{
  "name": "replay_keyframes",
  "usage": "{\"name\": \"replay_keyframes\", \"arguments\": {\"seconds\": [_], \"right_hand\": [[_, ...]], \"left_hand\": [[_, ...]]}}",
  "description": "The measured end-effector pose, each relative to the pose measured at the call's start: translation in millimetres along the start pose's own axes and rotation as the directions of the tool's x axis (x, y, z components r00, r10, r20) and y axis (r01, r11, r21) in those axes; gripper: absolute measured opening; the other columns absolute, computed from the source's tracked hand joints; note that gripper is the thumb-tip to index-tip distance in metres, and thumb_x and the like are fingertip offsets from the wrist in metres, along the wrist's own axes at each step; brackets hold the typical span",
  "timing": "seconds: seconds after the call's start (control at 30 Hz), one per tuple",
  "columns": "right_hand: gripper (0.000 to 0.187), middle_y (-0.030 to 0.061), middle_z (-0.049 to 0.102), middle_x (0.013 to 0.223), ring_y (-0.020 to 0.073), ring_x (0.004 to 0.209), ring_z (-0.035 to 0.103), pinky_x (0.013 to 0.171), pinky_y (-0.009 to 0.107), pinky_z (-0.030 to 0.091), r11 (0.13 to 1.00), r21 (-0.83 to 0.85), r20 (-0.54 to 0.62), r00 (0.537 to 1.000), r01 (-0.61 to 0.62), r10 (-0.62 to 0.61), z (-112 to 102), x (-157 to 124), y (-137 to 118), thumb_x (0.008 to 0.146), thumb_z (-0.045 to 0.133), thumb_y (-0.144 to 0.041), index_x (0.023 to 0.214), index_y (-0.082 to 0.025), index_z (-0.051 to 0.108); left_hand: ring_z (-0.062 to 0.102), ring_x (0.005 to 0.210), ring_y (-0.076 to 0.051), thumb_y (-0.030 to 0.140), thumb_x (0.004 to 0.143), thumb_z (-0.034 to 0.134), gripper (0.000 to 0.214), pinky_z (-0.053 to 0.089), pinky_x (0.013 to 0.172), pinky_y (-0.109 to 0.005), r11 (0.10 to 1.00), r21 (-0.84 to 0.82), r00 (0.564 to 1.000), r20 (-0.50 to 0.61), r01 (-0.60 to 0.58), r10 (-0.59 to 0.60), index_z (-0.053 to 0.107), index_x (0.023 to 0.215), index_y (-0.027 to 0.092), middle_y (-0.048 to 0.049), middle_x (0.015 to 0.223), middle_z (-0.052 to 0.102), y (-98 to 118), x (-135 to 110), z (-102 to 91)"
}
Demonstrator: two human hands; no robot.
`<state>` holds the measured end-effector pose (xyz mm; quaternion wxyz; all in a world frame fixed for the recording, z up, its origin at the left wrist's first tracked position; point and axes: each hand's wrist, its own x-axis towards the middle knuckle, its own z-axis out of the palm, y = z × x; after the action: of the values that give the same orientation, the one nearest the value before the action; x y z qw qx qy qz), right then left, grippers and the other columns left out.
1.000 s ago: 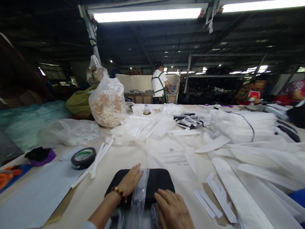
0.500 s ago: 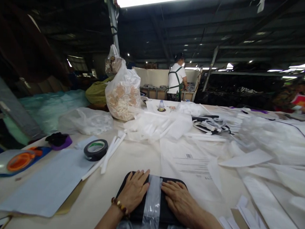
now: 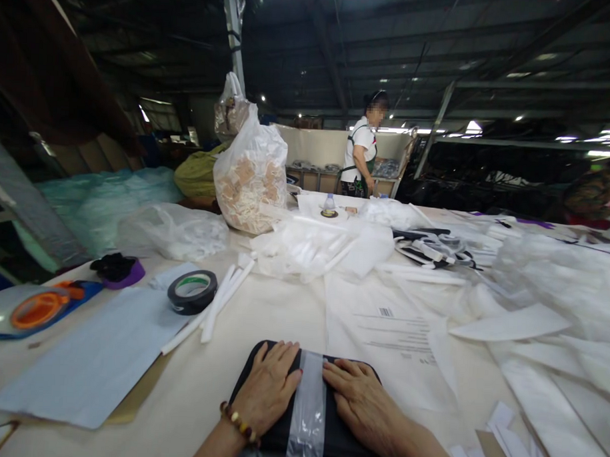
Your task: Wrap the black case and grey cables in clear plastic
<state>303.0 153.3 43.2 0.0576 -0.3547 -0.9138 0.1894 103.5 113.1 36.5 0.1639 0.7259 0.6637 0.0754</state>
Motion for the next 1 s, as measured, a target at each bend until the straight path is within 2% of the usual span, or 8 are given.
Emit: {"name": "replay_keyframes", "arguments": {"seconds": [0.07,0.13,0.23,0.33,0.43,0.63,0.83,1.0], "right_hand": [[0.045,-0.0034,0.051,0.130,0.0205,0.118,0.045,0.097,0.041,0.034,0.998,0.041,0.022,0.999,0.043,-0.044,1,5,5,0.081,0.038,-0.014,0.120,-0.030,0.051],[0.044,-0.0036,0.053,0.128,0.0202,0.115,0.047,0.096,0.041,0.036,0.993,0.082,-0.019,0.996,0.083,-0.082,3,7,8,0.080,0.038,-0.014,0.118,-0.032,0.052],[0.038,-0.0057,0.059,0.120,0.0149,0.110,0.050,0.096,0.032,0.035,0.991,0.104,-0.119,0.990,0.089,-0.077,6,4,8,0.082,0.041,-0.015,0.112,-0.032,0.057],[0.026,-0.0021,0.064,0.109,0.0122,0.104,0.052,0.097,0.024,0.032,0.995,0.090,-0.203,0.979,0.035,-0.016,10,-1,8,0.081,0.049,-0.019,0.102,-0.024,0.063],[0.022,-0.0001,0.066,0.102,0.0124,0.097,0.055,0.094,0.024,0.034,0.996,0.088,-0.241,0.971,0.031,-0.008,14,-5,9,0.080,0.050,-0.018,0.098,-0.020,0.064],[0.028,-0.0018,0.066,0.101,0.0137,0.095,0.054,0.092,0.027,0.035,0.985,0.121,-0.239,0.966,0.126,-0.094,19,1,13,0.080,0.043,-0.012,0.096,-0.023,0.063],[0.031,-0.0047,0.064,0.108,0.0144,0.100,0.053,0.095,0.028,0.034,0.980,0.131,-0.227,0.967,0.151,-0.118,20,5,16,0.078,0.043,-0.015,0.101,-0.027,0.061],[0.038,0.0020,0.056,0.121,0.0137,0.111,0.046,0.098,0.025,0.030,0.993,0.117,-0.349,0.937,0.014,0.028,20,-9,13,0.080,0.044,-0.017,0.117,-0.021,0.052]], "left_hand": [[0.030,0.130,-0.020,0.026,0.088,0.031,0.046,0.021,0.108,-0.048,1.000,0.007,0.999,0.020,-0.027,0.027,0.037,0.132,0.018,-0.0070,0.139,0.038,1,0,-1.3],[0.029,0.130,-0.020,0.026,0.087,0.032,0.045,0.023,0.107,-0.049,0.997,0.020,0.996,0.046,-0.081,0.080,0.037,0.132,0.024,-0.0040,0.140,0.036,3,0,-2.6],[0.032,0.129,-0.024,0.028,0.087,0.035,0.042,0.024,0.104,-0.054,0.987,0.070,0.987,0.072,-0.146,0.141,0.043,0.128,0.032,-0.0020,0.137,0.039,5,-2,-2.5],[0.034,0.127,-0.026,0.032,0.086,0.038,0.038,0.025,0.102,-0.057,0.978,0.148,0.988,0.053,-0.149,0.142,0.049,0.123,0.035,-0.0018,0.134,0.043,2,0,1.3],[0.034,0.127,-0.025,0.036,0.086,0.038,0.040,0.025,0.104,-0.055,0.974,0.154,0.986,0.025,-0.168,0.166,0.046,0.125,0.033,-0.0019,0.135,0.042,0,2,4.9],[0.034,0.128,-0.022,0.035,0.087,0.035,0.048,0.023,0.107,-0.051,0.987,0.111,0.993,0.042,-0.115,0.111,0.038,0.132,0.018,-0.0068,0.136,0.041,1,2,4.4],[0.031,0.129,-0.021,0.037,0.088,0.035,0.043,0.022,0.107,-0.052,0.984,0.130,0.992,0.048,-0.118,0.113,0.042,0.129,0.028,-0.0021,0.138,0.038,0,2,5.9],[0.033,0.128,-0.023,0.039,0.087,0.034,0.041,0.023,0.105,-0.055,0.966,0.202,0.987,0.031,-0.161,0.158,0.045,0.126,0.032,-0.0008,0.136,0.040,-7,4,14.4]]}}
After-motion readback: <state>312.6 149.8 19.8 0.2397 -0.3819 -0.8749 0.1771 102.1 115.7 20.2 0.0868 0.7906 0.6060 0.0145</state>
